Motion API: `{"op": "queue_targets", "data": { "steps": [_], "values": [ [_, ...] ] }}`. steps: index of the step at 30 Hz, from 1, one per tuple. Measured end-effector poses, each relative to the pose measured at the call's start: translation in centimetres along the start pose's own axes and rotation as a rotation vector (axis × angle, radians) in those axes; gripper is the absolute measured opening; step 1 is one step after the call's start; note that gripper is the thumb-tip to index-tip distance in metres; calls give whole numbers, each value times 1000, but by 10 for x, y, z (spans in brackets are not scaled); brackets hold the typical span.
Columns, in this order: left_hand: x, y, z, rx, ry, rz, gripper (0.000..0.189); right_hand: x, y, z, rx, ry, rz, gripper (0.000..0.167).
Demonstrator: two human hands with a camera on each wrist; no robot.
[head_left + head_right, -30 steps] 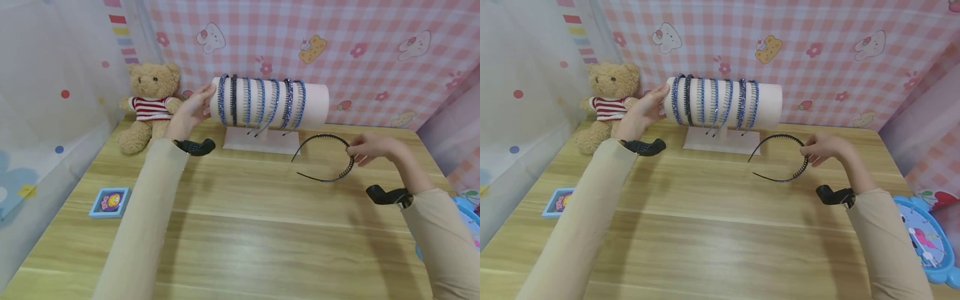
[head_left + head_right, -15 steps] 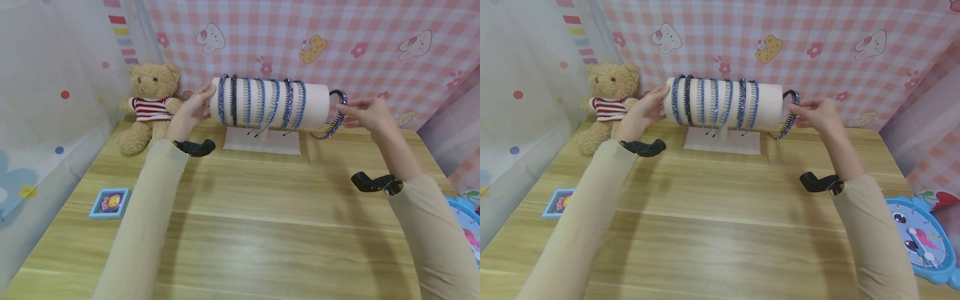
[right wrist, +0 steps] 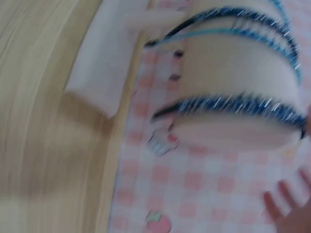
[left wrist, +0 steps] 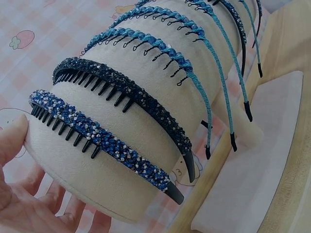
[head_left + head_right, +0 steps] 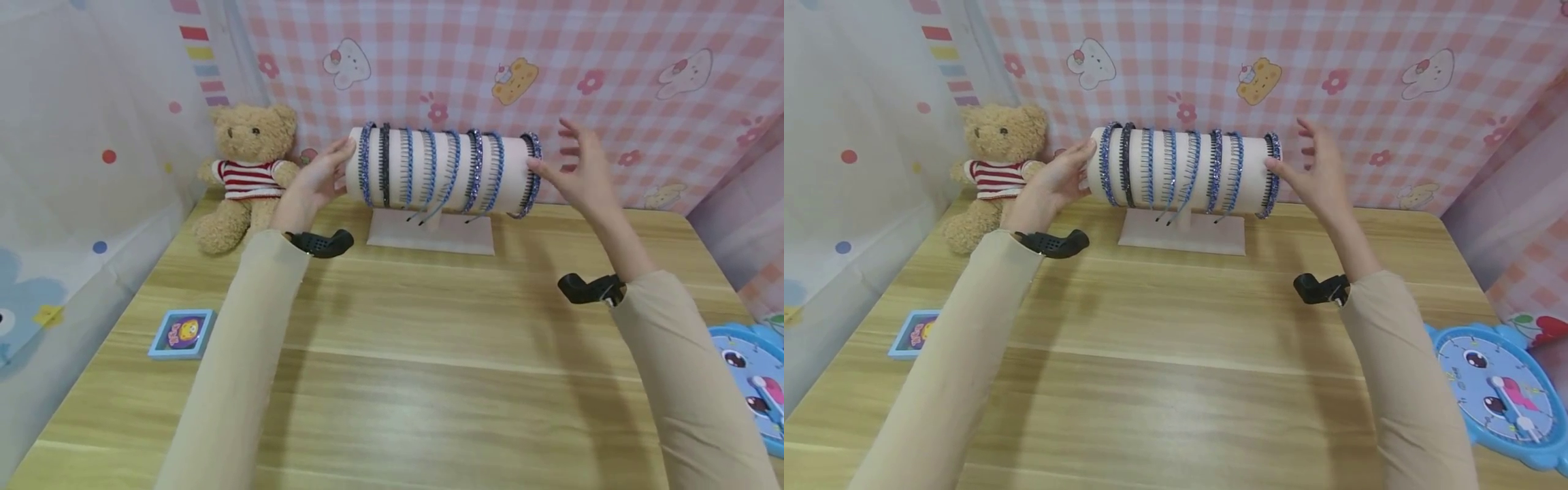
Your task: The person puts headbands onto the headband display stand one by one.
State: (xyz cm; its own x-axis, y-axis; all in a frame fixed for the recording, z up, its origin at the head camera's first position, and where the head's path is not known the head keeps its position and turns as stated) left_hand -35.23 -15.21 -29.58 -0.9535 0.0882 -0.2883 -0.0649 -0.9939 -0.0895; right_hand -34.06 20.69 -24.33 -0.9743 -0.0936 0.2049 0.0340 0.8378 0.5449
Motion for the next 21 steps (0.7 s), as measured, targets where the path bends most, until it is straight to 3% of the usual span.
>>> {"op": "queue_targets", "data": {
  "steps": [4,6,10,17,21],
  "values": [
    [-1,1,1,6,-1,10,58,1,-10,-1,-62,112,-205,66],
    [-2,1,2,5,6,5,59,0,-12,0,-93,139,-272,74],
    [-6,1,2,-4,7,-7,59,0,-15,-6,-150,224,-334,96],
    [-5,1,7,4,-21,-17,60,6,-19,-26,-143,345,-411,95],
    [-3,0,7,9,-22,-14,58,7,-22,-29,-159,332,-444,96]
  ]
}}
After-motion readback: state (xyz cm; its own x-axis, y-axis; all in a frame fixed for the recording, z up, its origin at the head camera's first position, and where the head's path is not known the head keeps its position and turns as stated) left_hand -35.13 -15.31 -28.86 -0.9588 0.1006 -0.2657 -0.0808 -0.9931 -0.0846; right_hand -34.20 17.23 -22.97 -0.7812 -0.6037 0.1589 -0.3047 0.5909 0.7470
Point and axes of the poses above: each hand's wrist, its own x-axis towards the middle knuckle, its own y-axis out of the back of the hand, z = x × y, the point moved 7 cm from there along x, towards the middle knuckle, and after that the axes turned 10 degrees about x, right-handed, at the moved point
